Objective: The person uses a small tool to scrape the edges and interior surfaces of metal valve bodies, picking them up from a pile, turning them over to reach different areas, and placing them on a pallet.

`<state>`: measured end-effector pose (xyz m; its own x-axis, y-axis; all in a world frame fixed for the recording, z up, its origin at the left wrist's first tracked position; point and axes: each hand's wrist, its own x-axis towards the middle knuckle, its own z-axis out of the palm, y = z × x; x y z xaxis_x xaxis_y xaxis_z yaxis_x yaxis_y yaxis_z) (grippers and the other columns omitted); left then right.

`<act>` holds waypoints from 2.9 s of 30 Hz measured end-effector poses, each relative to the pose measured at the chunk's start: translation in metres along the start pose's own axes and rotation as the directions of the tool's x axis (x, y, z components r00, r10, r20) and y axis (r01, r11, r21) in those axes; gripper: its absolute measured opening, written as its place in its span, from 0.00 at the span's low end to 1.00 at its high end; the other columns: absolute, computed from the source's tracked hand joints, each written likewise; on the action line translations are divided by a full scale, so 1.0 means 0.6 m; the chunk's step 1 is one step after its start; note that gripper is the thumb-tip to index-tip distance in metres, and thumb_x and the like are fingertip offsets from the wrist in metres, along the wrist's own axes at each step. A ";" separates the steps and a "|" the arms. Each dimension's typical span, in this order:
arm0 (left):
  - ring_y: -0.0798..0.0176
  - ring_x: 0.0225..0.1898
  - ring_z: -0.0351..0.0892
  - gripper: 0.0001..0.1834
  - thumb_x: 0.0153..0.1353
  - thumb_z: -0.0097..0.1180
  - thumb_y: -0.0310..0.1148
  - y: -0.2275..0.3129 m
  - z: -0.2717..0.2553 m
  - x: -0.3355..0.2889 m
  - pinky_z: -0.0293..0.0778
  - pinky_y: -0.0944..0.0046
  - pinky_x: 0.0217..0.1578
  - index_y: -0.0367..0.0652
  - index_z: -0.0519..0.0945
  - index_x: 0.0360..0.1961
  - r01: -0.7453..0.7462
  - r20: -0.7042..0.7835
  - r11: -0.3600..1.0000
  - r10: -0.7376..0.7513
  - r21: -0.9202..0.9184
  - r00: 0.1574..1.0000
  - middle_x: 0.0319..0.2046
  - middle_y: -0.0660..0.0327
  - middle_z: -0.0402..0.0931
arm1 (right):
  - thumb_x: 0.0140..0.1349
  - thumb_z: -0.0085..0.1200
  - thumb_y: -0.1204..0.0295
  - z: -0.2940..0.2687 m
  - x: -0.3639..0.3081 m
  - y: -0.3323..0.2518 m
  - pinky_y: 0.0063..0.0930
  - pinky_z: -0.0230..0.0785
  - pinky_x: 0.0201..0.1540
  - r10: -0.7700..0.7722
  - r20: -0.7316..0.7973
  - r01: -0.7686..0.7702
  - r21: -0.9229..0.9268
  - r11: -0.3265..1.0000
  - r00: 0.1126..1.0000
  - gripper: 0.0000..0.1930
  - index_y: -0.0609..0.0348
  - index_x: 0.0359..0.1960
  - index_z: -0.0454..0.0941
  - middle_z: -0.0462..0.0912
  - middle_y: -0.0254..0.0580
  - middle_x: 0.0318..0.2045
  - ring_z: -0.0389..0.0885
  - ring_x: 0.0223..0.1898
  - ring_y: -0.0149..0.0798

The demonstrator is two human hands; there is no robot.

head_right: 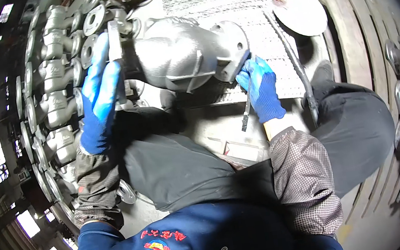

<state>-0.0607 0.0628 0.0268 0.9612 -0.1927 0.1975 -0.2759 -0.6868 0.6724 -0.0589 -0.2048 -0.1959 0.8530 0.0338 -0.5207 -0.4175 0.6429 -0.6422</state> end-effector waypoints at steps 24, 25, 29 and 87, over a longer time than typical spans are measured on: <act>0.58 0.38 0.80 0.18 0.66 0.49 0.29 -0.073 -0.011 -0.070 0.76 0.65 0.40 0.30 0.73 0.53 -0.045 -0.283 0.995 0.068 0.087 0.957 0.40 0.51 0.79 | 0.67 0.48 0.69 0.056 -0.050 -0.063 0.14 0.61 0.29 -0.075 -0.060 0.064 -0.175 0.982 0.995 0.12 0.58 0.48 0.80 0.69 0.25 0.26 0.65 0.28 0.21; 0.61 0.41 0.79 0.21 0.65 0.51 0.32 -0.063 -0.008 -0.064 0.75 0.66 0.43 0.29 0.72 0.55 -0.055 -0.285 0.998 0.059 0.025 0.957 0.43 0.51 0.78 | 0.67 0.49 0.69 0.044 -0.039 -0.062 0.15 0.62 0.30 -0.157 0.016 0.156 -0.210 0.965 0.988 0.13 0.60 0.49 0.79 0.69 0.26 0.27 0.65 0.28 0.22; 0.63 0.52 0.75 0.29 0.61 0.59 0.37 -0.007 0.003 -0.030 0.70 0.66 0.54 0.29 0.70 0.59 0.127 -0.177 0.944 -0.187 -0.304 0.966 0.55 0.48 0.73 | 0.67 0.47 0.71 0.021 0.017 -0.063 0.17 0.67 0.32 -0.102 -0.028 0.105 0.161 0.981 0.994 0.15 0.65 0.52 0.75 0.70 0.29 0.29 0.68 0.29 0.23; 0.59 0.40 0.77 0.20 0.60 0.53 0.29 0.026 0.082 0.036 0.72 0.62 0.44 0.32 0.73 0.53 -0.168 -0.324 0.983 0.134 -0.078 0.936 0.44 0.51 0.76 | 0.66 0.48 0.70 0.166 -0.082 -0.244 0.16 0.65 0.27 -0.320 0.767 0.806 -0.405 0.432 0.556 0.11 0.64 0.43 0.76 0.70 0.34 0.28 0.70 0.25 0.24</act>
<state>-0.0439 0.0134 0.0066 0.8610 -0.0457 0.5066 -0.4332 -0.5878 0.6833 -0.0088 -0.2243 -0.0204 0.8482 0.4001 0.3472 0.3808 -0.0049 -0.9246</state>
